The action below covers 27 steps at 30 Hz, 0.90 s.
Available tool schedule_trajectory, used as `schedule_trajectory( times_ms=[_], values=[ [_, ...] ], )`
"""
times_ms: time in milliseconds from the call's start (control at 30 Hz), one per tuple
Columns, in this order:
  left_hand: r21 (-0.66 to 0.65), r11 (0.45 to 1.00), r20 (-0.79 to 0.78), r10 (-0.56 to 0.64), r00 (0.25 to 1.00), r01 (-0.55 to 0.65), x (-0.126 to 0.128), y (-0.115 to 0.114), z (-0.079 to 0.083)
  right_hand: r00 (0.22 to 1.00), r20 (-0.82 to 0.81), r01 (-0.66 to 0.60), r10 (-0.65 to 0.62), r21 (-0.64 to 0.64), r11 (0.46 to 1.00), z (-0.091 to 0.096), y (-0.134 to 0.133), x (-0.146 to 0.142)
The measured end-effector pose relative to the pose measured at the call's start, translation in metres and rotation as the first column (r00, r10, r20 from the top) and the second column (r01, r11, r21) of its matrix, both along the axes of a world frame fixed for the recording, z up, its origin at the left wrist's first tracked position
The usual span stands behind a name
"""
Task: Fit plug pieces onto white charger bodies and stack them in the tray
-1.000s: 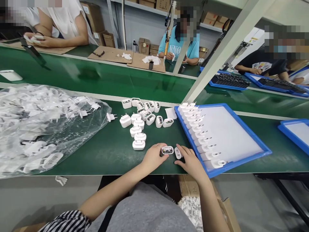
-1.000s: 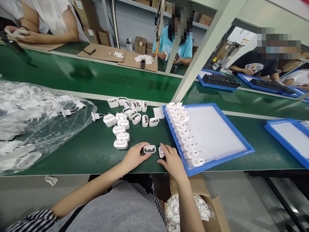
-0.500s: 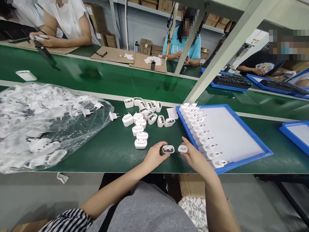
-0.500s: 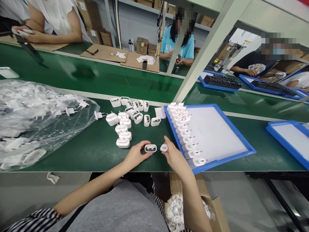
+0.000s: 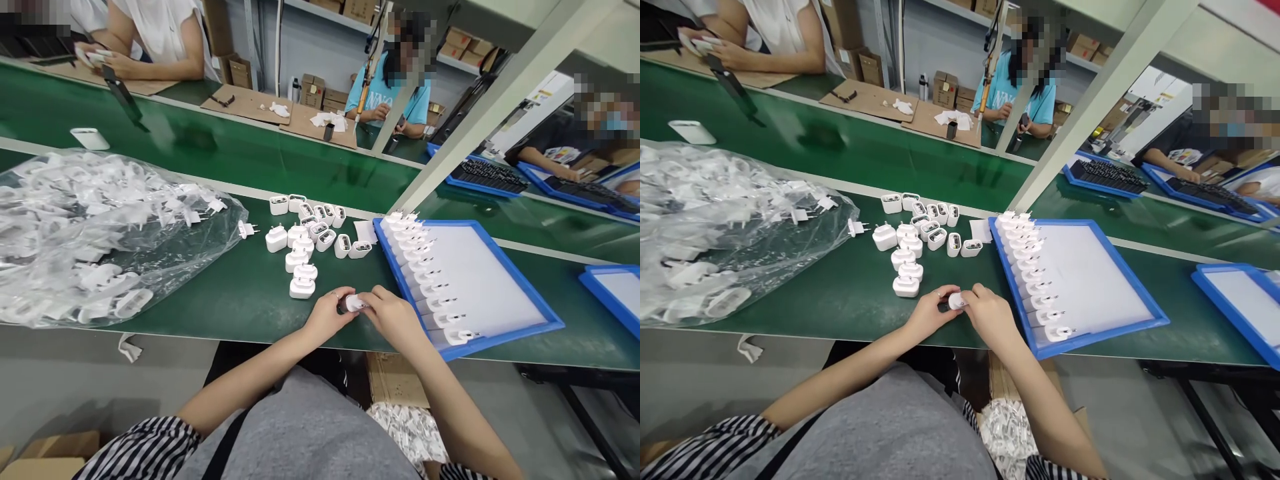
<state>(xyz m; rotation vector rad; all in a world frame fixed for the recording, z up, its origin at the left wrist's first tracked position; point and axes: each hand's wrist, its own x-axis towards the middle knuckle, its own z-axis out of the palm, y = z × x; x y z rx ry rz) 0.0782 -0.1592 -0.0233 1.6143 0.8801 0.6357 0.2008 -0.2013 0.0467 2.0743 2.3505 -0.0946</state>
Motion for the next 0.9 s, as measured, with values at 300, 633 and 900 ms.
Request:
schedule_trajectory(
  times_ms=[300, 633, 900],
  values=[
    [0.021, 1.0, -0.024, 0.023, 0.999, -0.022, 0.0, 0.0, -0.003, 0.825, -0.558, 0.165, -0.09, 0.085, 0.983, -0.024, -0.002, 0.011],
    [0.302, 0.944, -0.357, -0.021, 0.934, 0.136, -0.005, -0.001, 0.01, 0.815, -0.563, 0.137, -0.134, -0.038, 0.99, -0.031, 0.0, 0.017],
    [0.097, 0.827, -0.784, -0.279, 0.554, 0.554, 0.014, 0.02, 0.067, 0.906, -0.392, 0.045, -0.161, -0.29, 0.956, -0.008, 0.022, 0.014]
  ],
)
